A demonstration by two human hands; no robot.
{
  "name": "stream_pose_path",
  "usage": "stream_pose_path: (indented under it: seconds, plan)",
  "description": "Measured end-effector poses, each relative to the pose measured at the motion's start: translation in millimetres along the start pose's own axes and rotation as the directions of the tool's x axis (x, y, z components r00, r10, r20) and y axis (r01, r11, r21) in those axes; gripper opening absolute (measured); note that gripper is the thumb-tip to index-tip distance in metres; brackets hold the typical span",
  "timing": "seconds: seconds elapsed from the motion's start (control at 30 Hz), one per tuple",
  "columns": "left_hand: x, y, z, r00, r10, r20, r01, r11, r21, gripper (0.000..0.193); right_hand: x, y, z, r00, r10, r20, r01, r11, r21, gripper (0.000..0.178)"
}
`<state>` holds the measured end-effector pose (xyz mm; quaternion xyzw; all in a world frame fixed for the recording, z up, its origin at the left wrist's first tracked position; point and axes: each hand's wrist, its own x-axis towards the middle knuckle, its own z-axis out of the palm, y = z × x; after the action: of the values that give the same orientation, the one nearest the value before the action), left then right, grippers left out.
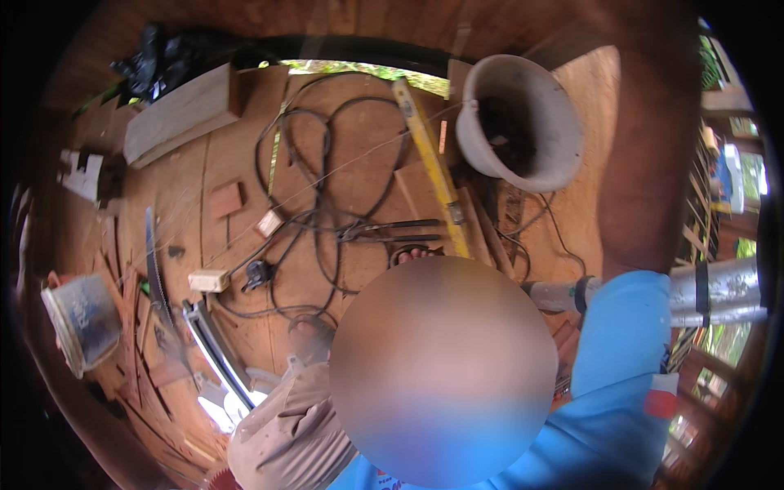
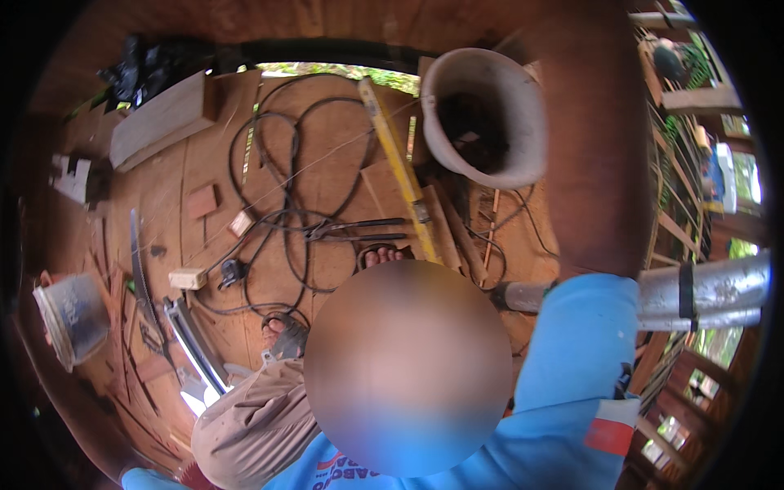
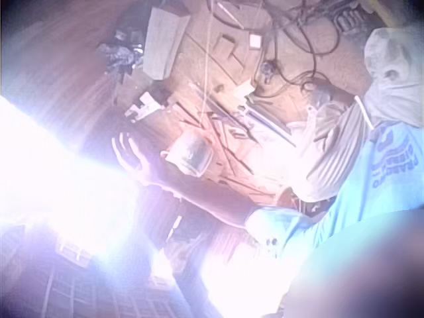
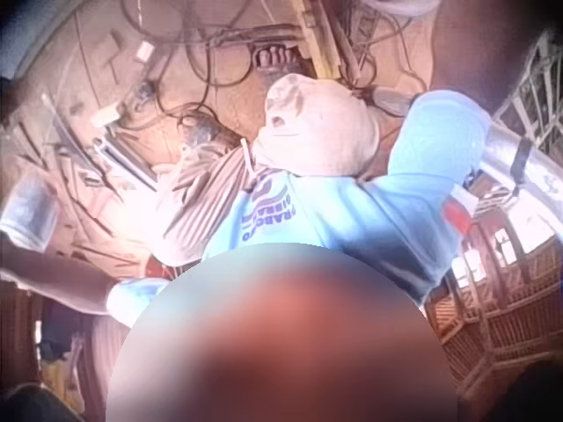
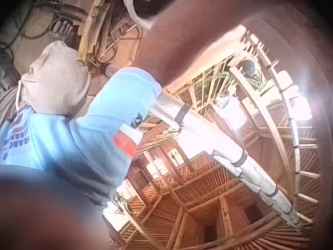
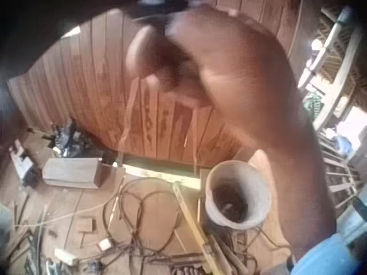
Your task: The person strips insulation from a wire, twists the exposed strands, and wraps the connection with electrical tape. The person uses pliers to strip the wire and then applies tape by hand.
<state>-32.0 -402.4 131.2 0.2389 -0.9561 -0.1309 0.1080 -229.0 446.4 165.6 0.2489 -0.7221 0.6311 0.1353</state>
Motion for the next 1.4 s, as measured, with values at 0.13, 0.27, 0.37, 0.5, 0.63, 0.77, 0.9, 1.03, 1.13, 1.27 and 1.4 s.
stream_pose_path:
  seconds: [0.13,0.27,0.37,0.5,0.63,0.77,0.9,1.03,1.13,1.27,1.4]
  plan:
    - [-31,75,150,0.946,0.114,0.305,-0.091,0.992,-0.086,0.036,-20,10,-1,0.999,0.044,0.014,-0.044,0.999,0.02,0.025]
    - [-53,118,216,0.872,0.123,0.473,-0.123,0.992,-0.031,0.038,-36,17,-22,0.997,0.083,-0.005,-0.083,0.994,0.069,0.023]
    - [-11,117,193,0.894,0.103,0.436,-0.107,0.994,-0.015,0.039,-50,21,-44,0.995,0.099,-0.018,-0.096,0.987,0.127,0.022]
    - [63,99,148,0.94,0.059,0.337,-0.074,0.997,0.032,0.041,-83,32,-59,0.986,0.165,0.002,-0.159,0.945,0.287,0.022]
    - [100,94,119,0.965,0.007,0.263,-0.033,0.995,0.096,0.043,-132,60,-47,0.967,0.241,0.085,-0.252,0.844,0.473,0.024]
    - [109,106,114,0.966,-0.037,0.256,-0.001,0.989,0.149,0.045,-197,95,4,0.76,0.618,0.2,-0.623,0.607,0.492,0.019]
    - [115,113,115,0.959,-0.072,0.274,0.018,0.981,0.195,0.047,-256,116,29,0.643,0.683,0.346,-0.765,0.55,0.337,0.018]
    - [116,108,111,0.954,-0.089,0.285,0.028,0.977,0.212,0.049,-287,118,39,0.545,0.736,0.402,-0.838,0.47,0.277,0.016]
    - [115,99,109,0.951,-0.1,0.292,0.037,0.976,0.214,0.051,-297,115,34,0.618,0.713,0.33,-0.75,0.411,0.519,0.016]
    - [116,80,111,0.942,-0.104,0.318,0.042,0.979,0.198,0.053,-298,115,29,0.586,0.732,0.347,-0.768,0.366,0.526,0.018]
    - [105,63,117,0.917,-0.106,0.384,0.029,0.979,0.202,0.055,-293,110,30,0.538,0.776,0.33,-0.813,0.373,0.447,0.012]
